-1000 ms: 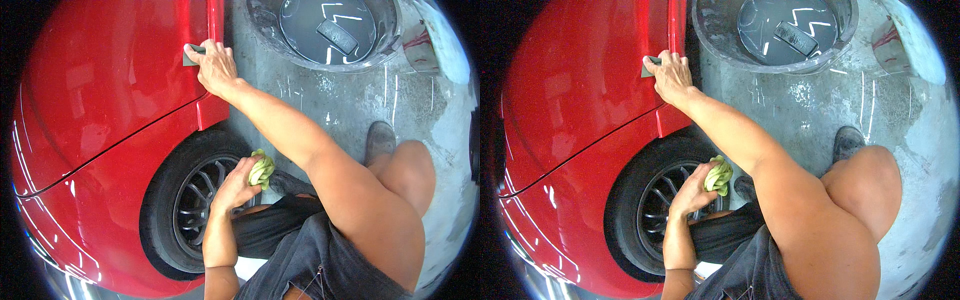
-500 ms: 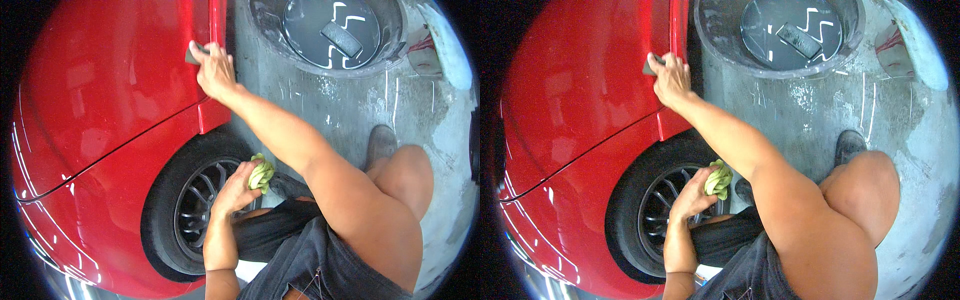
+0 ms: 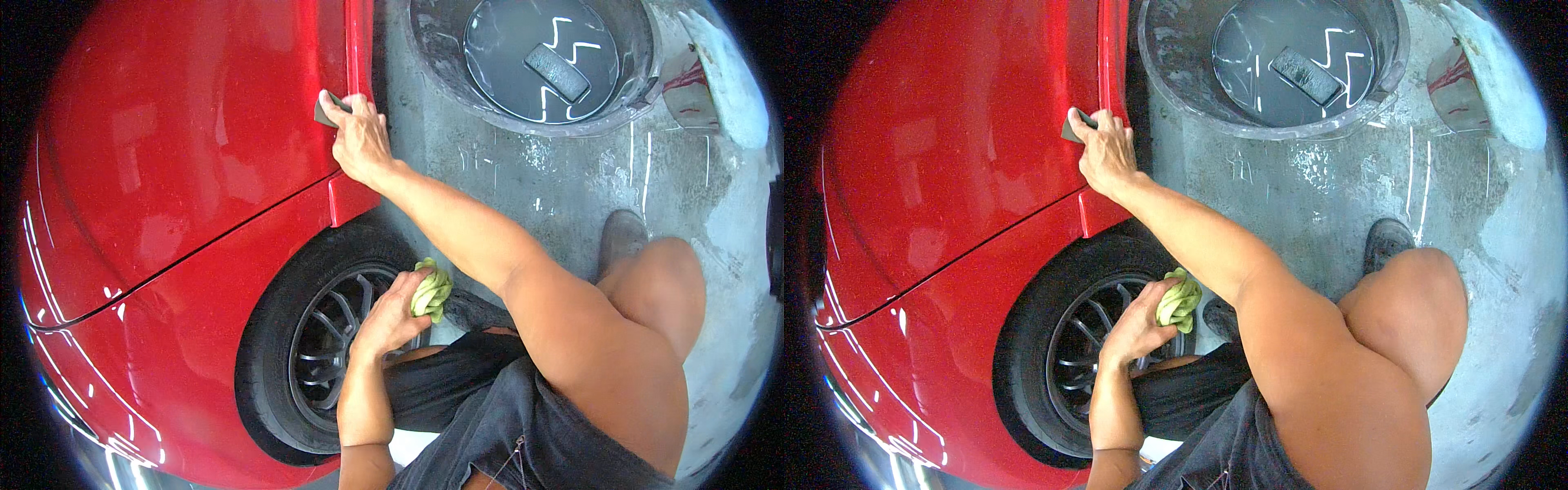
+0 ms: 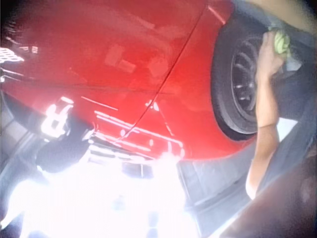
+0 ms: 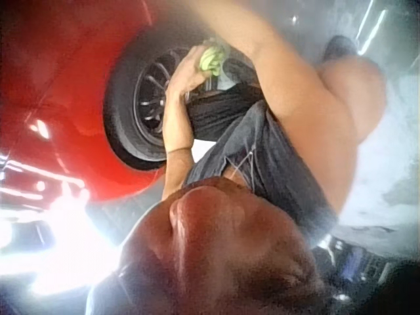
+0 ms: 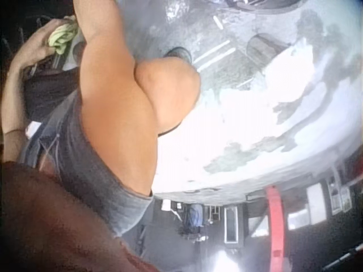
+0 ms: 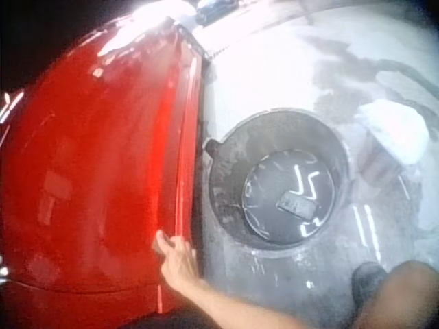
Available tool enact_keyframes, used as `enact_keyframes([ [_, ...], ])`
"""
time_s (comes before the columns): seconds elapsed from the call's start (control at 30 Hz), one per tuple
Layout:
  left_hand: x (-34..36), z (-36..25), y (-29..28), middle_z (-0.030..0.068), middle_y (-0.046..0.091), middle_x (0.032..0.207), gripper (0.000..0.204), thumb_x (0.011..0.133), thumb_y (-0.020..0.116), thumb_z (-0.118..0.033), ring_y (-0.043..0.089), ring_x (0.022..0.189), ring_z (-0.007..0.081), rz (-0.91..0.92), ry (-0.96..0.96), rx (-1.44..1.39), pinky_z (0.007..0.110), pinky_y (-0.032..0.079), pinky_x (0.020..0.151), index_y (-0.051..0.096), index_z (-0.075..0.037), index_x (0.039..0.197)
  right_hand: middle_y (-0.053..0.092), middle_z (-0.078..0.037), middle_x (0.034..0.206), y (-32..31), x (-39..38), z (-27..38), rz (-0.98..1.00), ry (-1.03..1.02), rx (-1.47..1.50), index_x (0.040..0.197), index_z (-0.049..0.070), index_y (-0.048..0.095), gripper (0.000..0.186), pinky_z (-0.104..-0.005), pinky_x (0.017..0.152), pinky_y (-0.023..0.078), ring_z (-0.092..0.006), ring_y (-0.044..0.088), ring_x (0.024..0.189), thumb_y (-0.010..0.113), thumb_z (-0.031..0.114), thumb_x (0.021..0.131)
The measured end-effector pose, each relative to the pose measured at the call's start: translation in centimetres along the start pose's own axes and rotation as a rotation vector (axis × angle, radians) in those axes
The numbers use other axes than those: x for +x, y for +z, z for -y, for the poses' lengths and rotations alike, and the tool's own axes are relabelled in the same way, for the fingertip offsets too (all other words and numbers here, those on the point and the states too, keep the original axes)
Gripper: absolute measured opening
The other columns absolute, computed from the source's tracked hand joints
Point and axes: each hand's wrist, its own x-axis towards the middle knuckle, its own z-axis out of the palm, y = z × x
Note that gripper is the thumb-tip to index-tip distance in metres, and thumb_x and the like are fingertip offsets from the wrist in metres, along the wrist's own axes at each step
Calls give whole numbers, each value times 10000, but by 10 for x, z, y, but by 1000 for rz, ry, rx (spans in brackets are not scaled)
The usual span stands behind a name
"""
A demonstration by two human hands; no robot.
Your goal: The person sands a small area on the red car's rear quarter panel using a 2000 grit sanding block and water from a nearby bucket. They repeatedly wet the sandpaper, sand the same spot, and wipe the area with a green microfiber cloth.
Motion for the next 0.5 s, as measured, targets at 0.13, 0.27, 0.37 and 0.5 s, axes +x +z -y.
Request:
enact_keyframes([
  [0.13, -3, 14, 8, 221, 603, 1374, 819, 764, 781, -51, 606, 1295, 448, -7, 25, 12, 483, 514, 1092, 494, -86, 1531, 588, -183, 1323, -9, 20, 3, -80, -42, -33, 1539, 206, 575, 667, -549, 1017, 454, -383, 576, 1215, 654, 39, 898],
  [0.27, 0, 8, 4, 221, 603, 1372, 825, 757, 783, -55, 610, 1287, 453, 3, 27, -1, 481, 517, 1086, 492, -77, 1528, 581, -176, 1307, -2, 1, -2, -49, -112, -79, 1550, 220, 569, 714, -536, 1008, 456, -381, 574, 1200, 673, 30, 870],
  [0.37, 5, 13, 4, 222, 605, 1352, 823, 764, 784, -63, 610, 1283, 458, -21, 60, 31, 488, 516, 1083, 486, -83, 1531, 571, -198, 1355, -13, 27, 7, -60, -101, -78, 1539, 223, 599, 690, -541, 1032, 456, -392, 570, 1240, 627, 3, 886],
  [0.5, 2, 10, 5, 226, 604, 1370, 798, 769, 779, -62, 609, 1290, 455, -2, 25, 22, 482, 516, 1095, 500, -65, 1517, 586, -197, 1338, -13, 4, 10, 69, -67, -102, 1528, 213, 607, 646, -539, 1010, 460, -384, 578, 1214, 602, 15, 913],
])
